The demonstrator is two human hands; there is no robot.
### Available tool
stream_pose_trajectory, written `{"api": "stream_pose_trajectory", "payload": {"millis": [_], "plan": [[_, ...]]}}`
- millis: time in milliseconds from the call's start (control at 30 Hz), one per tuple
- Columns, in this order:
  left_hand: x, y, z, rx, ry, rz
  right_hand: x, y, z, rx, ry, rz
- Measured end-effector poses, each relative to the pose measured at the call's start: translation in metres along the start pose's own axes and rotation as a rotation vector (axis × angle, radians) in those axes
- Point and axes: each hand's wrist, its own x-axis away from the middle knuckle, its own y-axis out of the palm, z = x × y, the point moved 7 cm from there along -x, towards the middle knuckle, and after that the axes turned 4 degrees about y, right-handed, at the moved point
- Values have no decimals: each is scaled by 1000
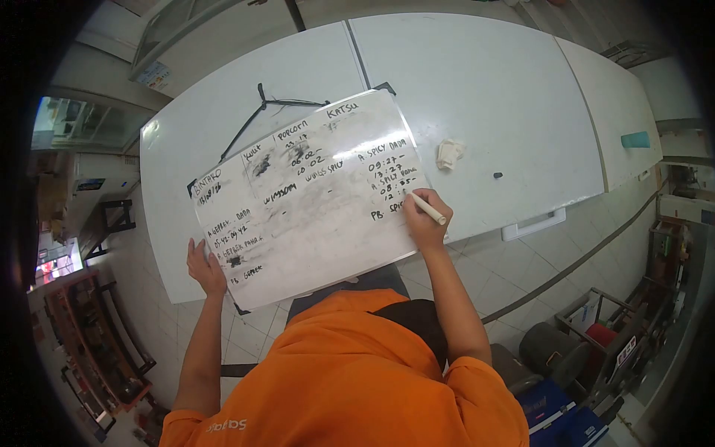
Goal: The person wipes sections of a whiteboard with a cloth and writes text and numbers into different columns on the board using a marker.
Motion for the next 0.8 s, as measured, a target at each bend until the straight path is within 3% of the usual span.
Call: {"api": "stream_pose_trajectory", "payload": {"millis": [800], "plan": [[1,1,-2,-16,-15,-3,-3,-5,13,6,8,30]]}}
